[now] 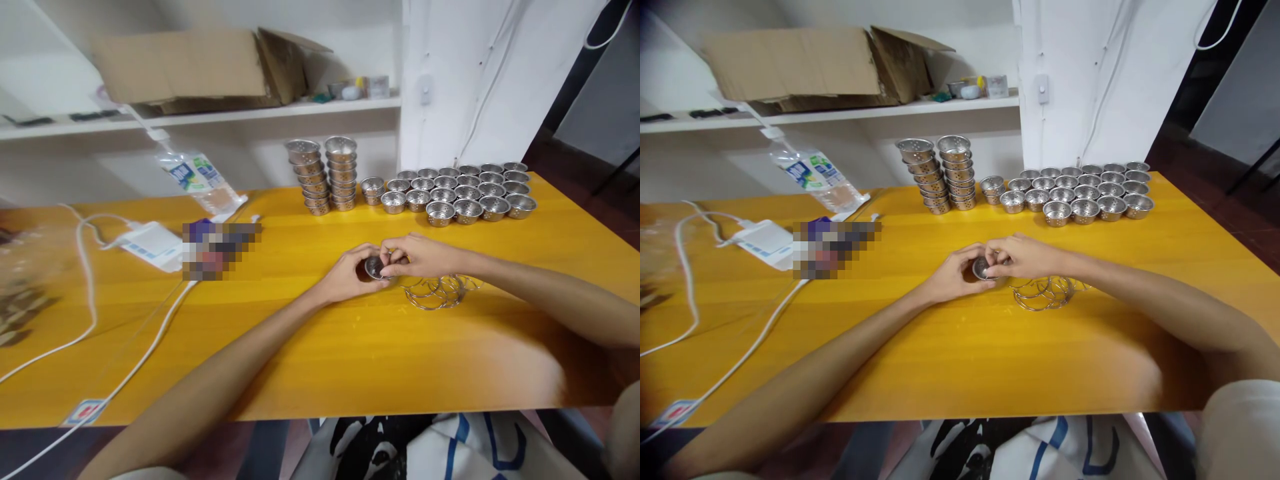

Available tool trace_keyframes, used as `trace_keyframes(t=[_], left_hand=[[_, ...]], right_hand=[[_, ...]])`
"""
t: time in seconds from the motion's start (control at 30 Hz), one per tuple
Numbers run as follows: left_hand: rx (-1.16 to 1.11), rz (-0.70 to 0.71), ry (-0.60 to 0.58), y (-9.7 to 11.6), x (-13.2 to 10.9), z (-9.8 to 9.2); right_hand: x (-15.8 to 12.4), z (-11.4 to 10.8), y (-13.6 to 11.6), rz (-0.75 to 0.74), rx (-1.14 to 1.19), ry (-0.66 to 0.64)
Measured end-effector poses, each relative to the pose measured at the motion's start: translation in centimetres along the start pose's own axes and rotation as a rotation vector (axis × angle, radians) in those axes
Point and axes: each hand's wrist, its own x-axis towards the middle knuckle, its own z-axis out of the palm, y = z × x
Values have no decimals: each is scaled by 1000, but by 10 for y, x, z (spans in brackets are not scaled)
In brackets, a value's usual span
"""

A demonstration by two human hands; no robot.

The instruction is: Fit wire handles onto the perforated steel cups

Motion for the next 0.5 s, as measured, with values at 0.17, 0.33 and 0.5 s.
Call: trace_keyframes(t=[0.17, 0.33, 0.5], left_hand=[[-3, 1, -8, 0, 0, 1], [-9, -3, -11, 3, 0, 2], [-17, 8, -22, 2, 0, 0]], right_hand=[[-1, 5, -3, -36, -141, -26], [-2, 6, -2, -32, -166, 10], [0, 8, 1, -13, -82, 23]])
